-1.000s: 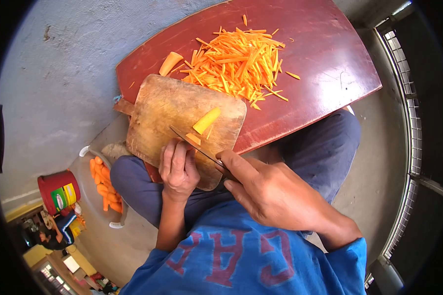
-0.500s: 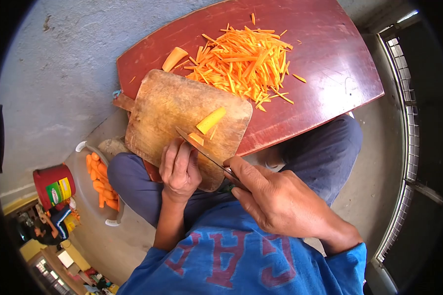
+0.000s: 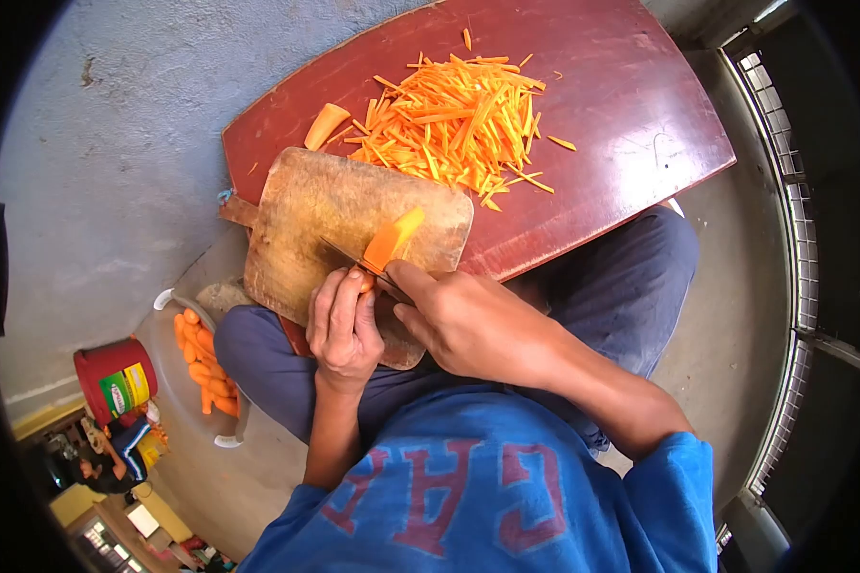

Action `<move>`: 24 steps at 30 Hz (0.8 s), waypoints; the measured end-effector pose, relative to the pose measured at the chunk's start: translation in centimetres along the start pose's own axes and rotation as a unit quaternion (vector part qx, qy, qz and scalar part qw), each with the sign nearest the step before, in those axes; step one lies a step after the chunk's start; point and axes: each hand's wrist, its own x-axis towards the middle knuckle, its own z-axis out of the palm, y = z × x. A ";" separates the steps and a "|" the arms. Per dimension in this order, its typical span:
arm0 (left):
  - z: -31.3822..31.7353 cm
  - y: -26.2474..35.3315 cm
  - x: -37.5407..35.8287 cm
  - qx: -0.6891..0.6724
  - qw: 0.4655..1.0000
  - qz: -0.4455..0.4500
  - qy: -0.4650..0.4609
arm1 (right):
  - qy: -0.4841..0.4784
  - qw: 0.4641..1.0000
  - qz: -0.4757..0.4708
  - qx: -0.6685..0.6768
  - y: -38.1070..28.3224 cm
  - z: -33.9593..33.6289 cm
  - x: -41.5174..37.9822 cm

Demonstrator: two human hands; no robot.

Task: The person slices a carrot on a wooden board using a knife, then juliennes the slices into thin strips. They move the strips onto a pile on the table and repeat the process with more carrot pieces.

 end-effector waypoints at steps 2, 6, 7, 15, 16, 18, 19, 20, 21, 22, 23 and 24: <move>0.1 -0.1 -0.5 0.001 1.000 -0.002 0.005 | 0.037 0.999 -0.034 0.010 -1.3 -0.9 -1.3; 0.4 -0.4 -0.8 0.003 1.000 0.001 0.011 | 0.012 1.000 0.007 -0.008 -3.0 -2.5 -3.6; 0.4 -0.4 -0.8 0.002 1.000 0.001 0.010 | 0.010 1.000 0.010 -0.007 -3.2 -2.7 -4.0; 0.0 -0.6 -0.8 -0.001 1.000 0.007 -0.025 | 0.013 1.000 0.010 0.010 -4.0 -2.9 -4.8; 0.0 -0.7 -0.7 -0.002 1.000 0.010 -0.024 | 0.012 1.000 0.008 0.006 -4.1 -2.9 -5.0; 0.1 -0.8 -0.9 -0.002 1.000 0.010 -0.018 | 0.009 1.000 0.004 -0.003 -4.1 -3.0 -5.5; 0.2 -0.8 -1.0 -0.003 1.000 0.009 -0.015 | 0.011 1.000 0.001 -0.001 -4.0 -3.0 -5.6; 0.2 -0.8 -1.0 -0.003 1.000 0.010 -0.012 | 0.013 1.000 -0.001 0.001 -3.9 -2.9 -5.7; 0.2 -0.7 -0.8 -0.004 1.000 0.011 -0.009 | 0.016 1.000 -0.002 0.003 -3.8 -2.8 -5.7; 0.2 -0.6 -0.7 -0.005 1.000 0.012 -0.007 | 0.012 1.000 0.003 0.007 -3.9 -2.8 -5.6; 0.2 -0.6 -0.6 -0.008 1.000 0.008 -0.005 | 0.009 1.000 0.007 0.012 -4.0 -2.7 -5.3; 0.2 -0.6 -0.5 -0.012 1.000 0.004 -0.003 | 0.006 1.000 0.011 0.016 -4.2 -2.6 -4.9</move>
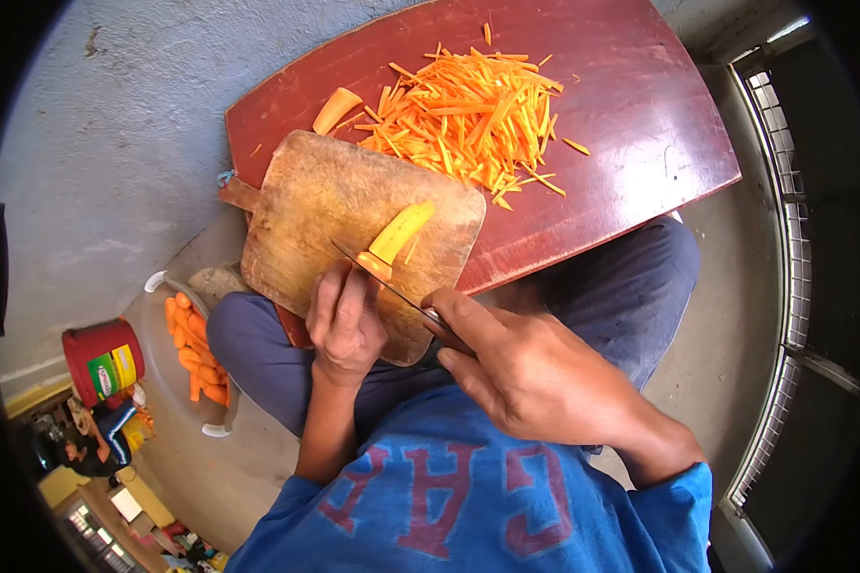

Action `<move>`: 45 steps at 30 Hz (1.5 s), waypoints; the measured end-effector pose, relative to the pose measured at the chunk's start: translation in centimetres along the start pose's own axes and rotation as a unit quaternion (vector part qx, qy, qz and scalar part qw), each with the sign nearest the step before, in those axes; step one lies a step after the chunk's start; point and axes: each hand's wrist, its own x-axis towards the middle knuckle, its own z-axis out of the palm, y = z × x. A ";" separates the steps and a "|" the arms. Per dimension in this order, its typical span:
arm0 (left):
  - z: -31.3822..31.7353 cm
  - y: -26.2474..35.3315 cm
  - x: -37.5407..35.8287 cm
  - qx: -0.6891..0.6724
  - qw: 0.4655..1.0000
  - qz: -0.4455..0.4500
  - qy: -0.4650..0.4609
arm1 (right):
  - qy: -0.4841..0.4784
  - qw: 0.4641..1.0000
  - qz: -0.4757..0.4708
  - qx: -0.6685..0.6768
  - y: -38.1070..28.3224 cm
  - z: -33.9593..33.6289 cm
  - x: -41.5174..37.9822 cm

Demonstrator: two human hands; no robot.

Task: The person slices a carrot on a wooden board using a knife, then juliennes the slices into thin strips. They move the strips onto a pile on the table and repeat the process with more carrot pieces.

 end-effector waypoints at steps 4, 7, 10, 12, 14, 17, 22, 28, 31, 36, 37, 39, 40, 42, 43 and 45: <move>-0.3 0.2 0.0 0.001 1.000 0.003 -0.012 | 0.003 0.999 -0.028 -0.022 1.6 1.6 2.3; -0.2 0.2 0.0 -0.002 1.000 0.009 -0.004 | 0.002 0.999 -0.041 -0.019 3.3 3.3 4.6; -0.1 0.4 -0.2 0.011 1.000 0.005 0.005 | 0.005 0.998 -0.060 -0.010 5.1 4.4 5.9; -0.2 0.6 -0.2 -0.003 1.000 -0.002 0.007 | 0.017 0.997 -0.075 -0.026 5.7 4.3 6.1; -0.1 0.6 0.0 -0.007 1.000 -0.008 0.014 | 0.027 0.997 -0.072 -0.027 5.6 3.7 5.7; -0.3 0.6 -0.9 0.010 1.000 -0.019 0.021 | 0.034 0.998 -0.059 -0.010 3.3 1.9 4.2; 0.1 -0.1 -0.4 0.023 0.999 0.003 0.034 | 0.046 0.998 -0.051 -0.016 0.9 0.7 1.4; 0.0 0.0 -0.4 0.022 0.999 0.009 0.028 | -0.003 1.000 0.002 -0.017 0.0 0.0 0.4; 0.0 0.0 -0.3 0.021 0.999 0.012 0.024 | 0.011 0.999 -0.016 -0.032 0.2 0.6 0.5; -0.4 0.5 0.0 0.014 0.999 0.012 0.026 | -0.027 0.999 0.012 -0.044 2.0 2.2 2.5; -0.4 0.5 -0.1 0.008 0.999 0.009 0.031 | -0.027 0.999 0.012 -0.030 3.7 3.0 3.3; 0.0 0.5 -0.3 0.001 0.999 0.000 0.043 | -0.025 0.999 0.001 -0.025 4.6 3.2 3.8; -0.2 0.6 -0.5 -0.002 0.999 -0.005 0.040 | -0.018 0.999 -0.006 -0.026 4.3 3.5 3.6; -0.1 0.4 -0.3 -0.002 0.999 -0.004 0.043 | 0.008 0.999 -0.010 -0.031 3.5 2.9 3.5; -0.1 0.4 -0.3 0.003 0.999 -0.004 0.042 | 0.020 0.999 -0.004 -0.029 2.6 2.2 3.0; -0.2 0.3 -0.5 0.008 0.999 -0.005 0.042 | 0.027 1.000 -0.001 -0.015 1.1 1.1 2.1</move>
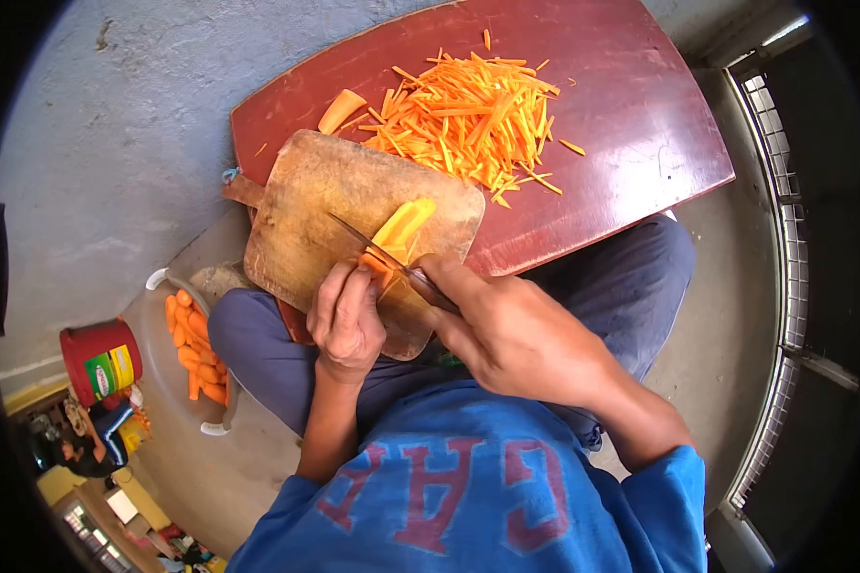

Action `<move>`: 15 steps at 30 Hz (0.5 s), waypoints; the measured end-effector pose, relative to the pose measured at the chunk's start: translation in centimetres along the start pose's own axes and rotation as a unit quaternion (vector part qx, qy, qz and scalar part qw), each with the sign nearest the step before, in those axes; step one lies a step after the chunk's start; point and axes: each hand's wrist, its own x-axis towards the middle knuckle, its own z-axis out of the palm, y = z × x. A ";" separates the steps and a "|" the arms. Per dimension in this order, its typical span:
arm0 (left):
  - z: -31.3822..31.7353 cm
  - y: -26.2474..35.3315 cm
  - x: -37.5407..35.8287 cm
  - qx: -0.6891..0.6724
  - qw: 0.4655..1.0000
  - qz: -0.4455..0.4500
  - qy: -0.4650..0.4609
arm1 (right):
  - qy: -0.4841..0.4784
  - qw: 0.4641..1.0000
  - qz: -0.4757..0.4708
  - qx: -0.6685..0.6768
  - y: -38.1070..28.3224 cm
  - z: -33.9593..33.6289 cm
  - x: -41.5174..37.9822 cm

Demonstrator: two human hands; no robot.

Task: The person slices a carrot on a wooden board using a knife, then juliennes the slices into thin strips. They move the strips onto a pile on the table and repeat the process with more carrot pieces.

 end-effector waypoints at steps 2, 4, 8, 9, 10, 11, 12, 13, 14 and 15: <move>0.1 0.0 0.1 0.000 1.000 0.002 0.003 | -0.008 1.000 -0.007 0.020 -0.9 -1.1 -0.8; 0.1 0.0 0.3 0.000 1.000 0.004 0.008 | -0.011 1.000 -0.014 0.017 -1.1 -1.2 -1.6; 0.0 0.0 0.4 0.001 1.000 0.009 0.007 | -0.030 0.999 0.013 0.009 -1.5 -1.1 -2.2; -0.1 0.0 0.4 0.007 1.000 0.011 0.005 | -0.033 0.999 0.020 0.008 -1.6 -1.1 -2.2; -0.1 0.2 0.5 0.012 1.000 0.011 0.001 | -0.032 0.999 0.012 0.004 -1.5 -0.9 -2.0; -0.2 0.3 0.5 0.016 1.000 0.012 -0.002 | -0.031 1.000 0.004 -0.001 -1.2 -0.6 -1.7; -0.2 0.3 0.5 0.016 1.000 0.013 0.001 | -0.030 1.000 -0.003 -0.007 -0.9 -0.3 -1.4; -0.2 0.3 0.5 0.016 1.000 0.016 0.005 | -0.030 0.999 -0.010 -0.010 -0.5 0.1 -1.0; -0.1 0.3 0.5 0.015 1.000 0.019 0.009 | -0.030 0.999 -0.018 -0.013 0.0 0.7 -0.3; 0.0 0.2 0.5 0.018 1.000 0.021 0.010 | -0.031 0.999 -0.027 -0.016 0.6 1.3 0.5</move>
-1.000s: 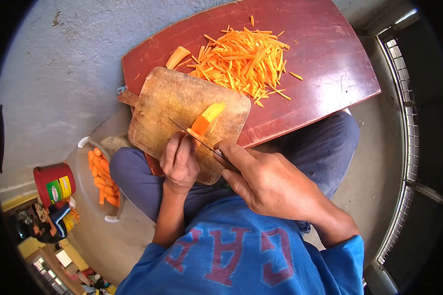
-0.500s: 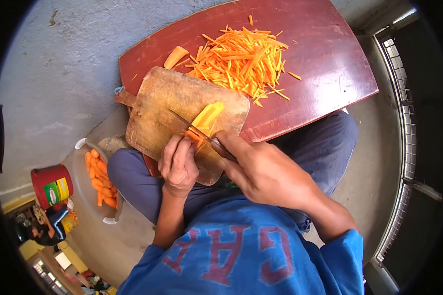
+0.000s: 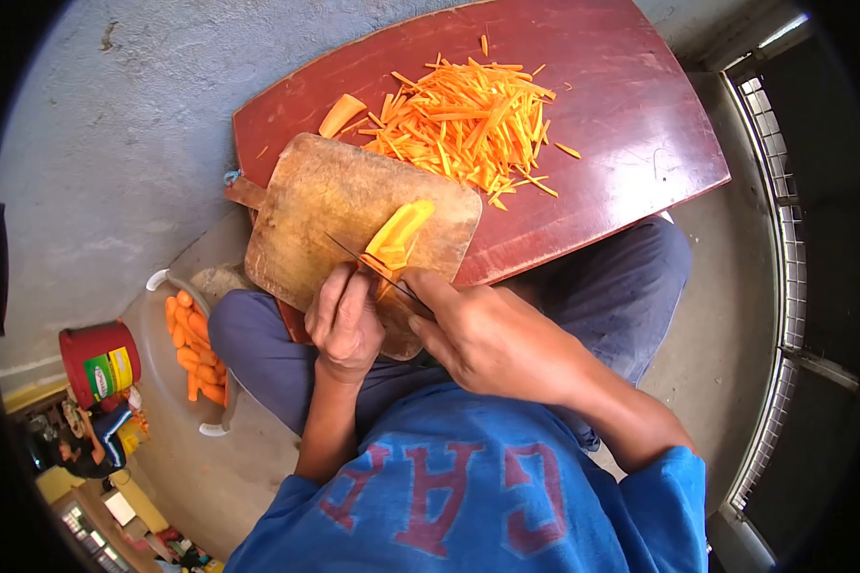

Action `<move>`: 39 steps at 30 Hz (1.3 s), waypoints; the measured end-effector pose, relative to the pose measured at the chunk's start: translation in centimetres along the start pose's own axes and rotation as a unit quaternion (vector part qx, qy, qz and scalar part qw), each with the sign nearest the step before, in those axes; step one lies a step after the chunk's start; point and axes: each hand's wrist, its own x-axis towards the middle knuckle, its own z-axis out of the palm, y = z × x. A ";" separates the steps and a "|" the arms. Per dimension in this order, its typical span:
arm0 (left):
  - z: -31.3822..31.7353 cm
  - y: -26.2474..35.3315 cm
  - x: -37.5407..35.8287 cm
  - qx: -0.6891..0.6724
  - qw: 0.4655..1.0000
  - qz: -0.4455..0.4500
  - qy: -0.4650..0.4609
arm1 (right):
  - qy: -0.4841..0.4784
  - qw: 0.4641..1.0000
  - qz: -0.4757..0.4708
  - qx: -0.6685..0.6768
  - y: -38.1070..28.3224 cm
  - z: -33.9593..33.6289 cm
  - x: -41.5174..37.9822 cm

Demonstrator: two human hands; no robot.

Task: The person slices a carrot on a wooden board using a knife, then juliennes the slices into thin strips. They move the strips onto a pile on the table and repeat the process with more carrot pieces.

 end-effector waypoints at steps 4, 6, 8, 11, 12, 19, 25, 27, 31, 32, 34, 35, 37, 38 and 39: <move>0.1 -0.1 -0.2 0.008 1.000 0.003 0.005 | -0.050 0.997 0.049 -0.021 2.0 1.8 3.1; 0.1 0.0 -0.3 0.005 1.000 -0.005 0.006 | -0.024 1.000 0.011 -0.006 3.0 1.7 3.4; 0.2 0.0 -0.3 -0.001 1.000 -0.017 0.003 | -0.003 1.000 -0.005 0.014 2.8 1.2 2.8; -0.2 -0.1 -0.3 0.009 1.000 -0.017 -0.003 | 0.018 1.000 0.015 0.021 0.4 -0.3 0.9; -0.3 -0.1 -0.3 0.013 1.000 -0.018 -0.008 | 0.028 0.999 0.025 0.011 -0.8 -0.9 0.1; -0.2 -0.3 0.0 0.014 1.000 -0.005 0.006 | 0.032 0.999 0.015 0.030 -2.1 -1.7 -1.7; 0.1 -0.6 -0.1 0.015 1.000 0.004 0.015 | 0.005 0.999 0.039 0.011 -3.0 -2.6 -3.1; -0.1 -0.5 -0.3 0.017 1.000 -0.001 0.008 | -0.003 0.999 0.051 0.009 -3.4 -2.9 -3.6; -0.3 -0.3 -0.4 0.022 1.000 -0.012 0.000 | -0.004 0.998 0.060 0.005 -3.2 -2.8 -4.1; -0.3 -0.3 -0.4 0.023 1.000 -0.012 0.001 | -0.001 0.998 0.058 0.011 -3.1 -2.6 -3.9; -0.4 -0.3 -0.4 0.026 1.000 -0.009 0.000 | -0.003 0.998 0.054 0.012 -3.0 -2.4 -3.3; -0.4 -0.3 -0.3 0.028 1.000 -0.007 -0.002 | -0.007 0.999 0.052 0.007 -3.0 -2.2 -2.8; -0.4 -0.5 -0.4 0.019 1.000 0.007 -0.002 | -0.011 0.999 0.044 0.002 -2.4 -1.6 -1.7; -0.4 -0.5 -0.5 0.014 1.000 0.013 -0.001 | -0.011 0.999 0.040 0.001 -1.4 -1.0 -1.1; -0.3 -0.5 -0.5 0.014 1.000 0.009 -0.001 | -0.011 0.999 0.036 0.000 -0.4 -0.4 -0.4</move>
